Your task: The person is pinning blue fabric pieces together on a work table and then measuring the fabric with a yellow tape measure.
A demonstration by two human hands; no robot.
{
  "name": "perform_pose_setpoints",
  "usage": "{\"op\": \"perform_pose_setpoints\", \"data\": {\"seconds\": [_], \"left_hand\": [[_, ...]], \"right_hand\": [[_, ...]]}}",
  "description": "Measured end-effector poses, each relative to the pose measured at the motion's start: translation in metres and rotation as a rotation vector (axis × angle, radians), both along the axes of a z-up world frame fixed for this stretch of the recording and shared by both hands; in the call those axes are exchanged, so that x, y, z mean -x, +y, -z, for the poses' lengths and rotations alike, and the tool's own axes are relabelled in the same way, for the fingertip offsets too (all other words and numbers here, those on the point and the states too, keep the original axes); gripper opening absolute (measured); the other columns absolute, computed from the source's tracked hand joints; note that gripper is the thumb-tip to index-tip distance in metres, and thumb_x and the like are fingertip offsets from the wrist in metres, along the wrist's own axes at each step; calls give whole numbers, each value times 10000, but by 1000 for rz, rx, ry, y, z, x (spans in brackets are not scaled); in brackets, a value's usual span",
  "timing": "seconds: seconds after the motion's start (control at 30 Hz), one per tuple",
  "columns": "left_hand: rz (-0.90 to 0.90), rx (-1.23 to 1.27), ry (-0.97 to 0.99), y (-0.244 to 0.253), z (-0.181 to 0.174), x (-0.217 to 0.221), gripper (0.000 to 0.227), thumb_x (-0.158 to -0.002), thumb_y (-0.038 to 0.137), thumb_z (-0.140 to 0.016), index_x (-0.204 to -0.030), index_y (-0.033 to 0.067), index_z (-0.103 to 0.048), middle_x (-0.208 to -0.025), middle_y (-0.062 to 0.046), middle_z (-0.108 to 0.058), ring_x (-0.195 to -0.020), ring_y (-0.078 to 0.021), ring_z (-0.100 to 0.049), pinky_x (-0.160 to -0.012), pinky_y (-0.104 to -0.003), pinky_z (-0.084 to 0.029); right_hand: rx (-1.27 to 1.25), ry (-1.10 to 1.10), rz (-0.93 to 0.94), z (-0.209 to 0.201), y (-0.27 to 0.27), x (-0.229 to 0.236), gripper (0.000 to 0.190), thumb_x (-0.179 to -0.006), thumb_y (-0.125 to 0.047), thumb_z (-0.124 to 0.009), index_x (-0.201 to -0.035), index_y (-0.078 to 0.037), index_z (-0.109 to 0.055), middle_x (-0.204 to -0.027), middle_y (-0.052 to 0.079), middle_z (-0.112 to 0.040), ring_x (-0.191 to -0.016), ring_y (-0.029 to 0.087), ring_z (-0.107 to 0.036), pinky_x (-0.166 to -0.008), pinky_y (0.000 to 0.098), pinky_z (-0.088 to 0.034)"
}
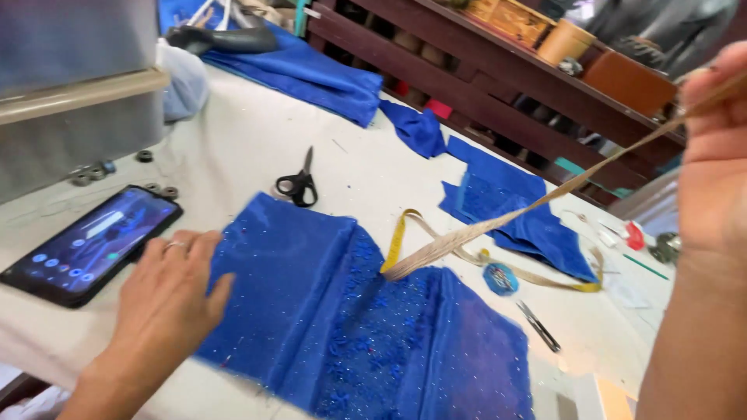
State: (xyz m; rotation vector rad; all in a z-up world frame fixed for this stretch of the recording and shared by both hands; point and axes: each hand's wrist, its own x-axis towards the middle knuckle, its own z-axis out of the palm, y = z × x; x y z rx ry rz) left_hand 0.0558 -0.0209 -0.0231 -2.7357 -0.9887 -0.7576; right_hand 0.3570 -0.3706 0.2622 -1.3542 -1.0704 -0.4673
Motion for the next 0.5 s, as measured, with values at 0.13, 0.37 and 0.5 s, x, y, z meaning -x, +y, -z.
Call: {"op": "perform_pose_setpoints", "data": {"seconds": [0.13,0.37,0.5], "left_hand": [[768,689,-207,-88,-81,-47,845,-761,478,-777,-1450,144,-419,-1459,-108,-473,-1333,-291,-423,-1096,-448,-337],[1386,1551,-87,-141,-142,-128,277,-866,192,-729,-1115,76,-691,-938,-5,-700,-822,-107,-632,-664,-242,-484],[1496,1741,-152,-134,-131,-173,146,-926,87,-651,-1021,-16,-693,-867,-181,-750,-713,-266,-759,-681,-374,-628]], "right_hand": [[-21,138,-85,13,25,119,93,-1063,-243,-587,-1120,-170,-603,-1063,19,-697,-1008,119,-715,-973,266,-667],[-11,293,-97,55,31,103,221,-913,-9,-656,-1113,-42,-569,-1041,140,-730,-895,191,-721,-772,298,-637],[-87,369,-39,78,12,61,322,-886,-28,-704,-1196,-62,-622,-1061,105,-727,-919,165,-713,-814,302,-632]]}}
